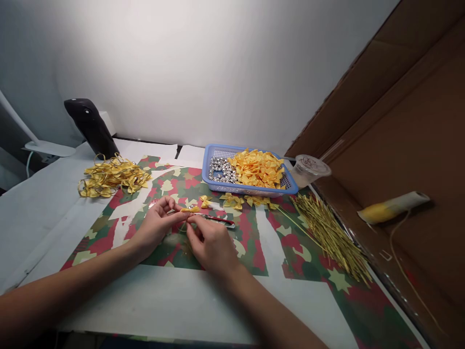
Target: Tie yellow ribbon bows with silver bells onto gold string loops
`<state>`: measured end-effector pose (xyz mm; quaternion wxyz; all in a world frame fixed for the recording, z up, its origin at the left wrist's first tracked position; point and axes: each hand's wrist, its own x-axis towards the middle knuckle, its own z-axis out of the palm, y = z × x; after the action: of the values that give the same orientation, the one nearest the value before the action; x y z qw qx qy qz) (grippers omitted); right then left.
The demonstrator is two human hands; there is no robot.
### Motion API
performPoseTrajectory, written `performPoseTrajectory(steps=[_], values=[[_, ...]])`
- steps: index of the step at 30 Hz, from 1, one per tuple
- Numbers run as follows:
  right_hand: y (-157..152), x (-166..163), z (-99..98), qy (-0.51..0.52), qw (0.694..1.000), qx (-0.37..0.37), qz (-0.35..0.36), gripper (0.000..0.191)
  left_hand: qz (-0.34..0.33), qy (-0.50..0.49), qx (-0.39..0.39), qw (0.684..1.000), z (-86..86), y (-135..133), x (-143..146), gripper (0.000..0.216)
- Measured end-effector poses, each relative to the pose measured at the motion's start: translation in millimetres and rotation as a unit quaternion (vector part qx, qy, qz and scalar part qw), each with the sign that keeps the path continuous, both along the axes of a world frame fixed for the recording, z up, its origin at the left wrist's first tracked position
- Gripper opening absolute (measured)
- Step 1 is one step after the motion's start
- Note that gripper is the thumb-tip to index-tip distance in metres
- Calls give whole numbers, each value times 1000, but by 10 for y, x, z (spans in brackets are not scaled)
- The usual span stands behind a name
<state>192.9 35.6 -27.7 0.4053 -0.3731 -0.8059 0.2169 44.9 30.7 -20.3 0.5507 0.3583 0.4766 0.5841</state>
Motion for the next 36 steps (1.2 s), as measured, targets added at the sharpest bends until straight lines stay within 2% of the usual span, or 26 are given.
performPoseTrajectory(steps=[3, 5, 8, 11, 14, 17, 21, 26, 36], values=[[15, 44, 93, 27, 994, -107, 11, 23, -3, 3, 2, 1000, -15, 14, -18, 35], [53, 83, 153, 85, 981, -174, -20, 26, -14, 5, 2, 1000, -14, 23, -29, 33], [132, 131, 198, 182, 951, -240, -63, 26, -41, 6, -13, 999, 11, 24, -36, 31], [189, 150, 184, 199, 935, -291, -36, 31, -49, 2, -24, 999, 45, 15, -32, 33], [199, 148, 155, 194, 935, -296, 7, 27, -52, -1, -23, 998, 68, 11, -24, 35], [182, 142, 153, 194, 933, -304, 22, 23, -62, 4, -19, 998, 87, 10, -14, 37], [157, 134, 161, 182, 933, -309, 19, 22, -75, 8, -24, 997, 103, 6, -1, 39], [148, 132, 130, 181, 942, -281, 19, 22, -79, 8, -27, 996, 101, 0, 6, 39], [152, 134, 173, 196, 955, -220, -27, 18, -77, 8, -30, 997, 86, 5, 3, 37]])
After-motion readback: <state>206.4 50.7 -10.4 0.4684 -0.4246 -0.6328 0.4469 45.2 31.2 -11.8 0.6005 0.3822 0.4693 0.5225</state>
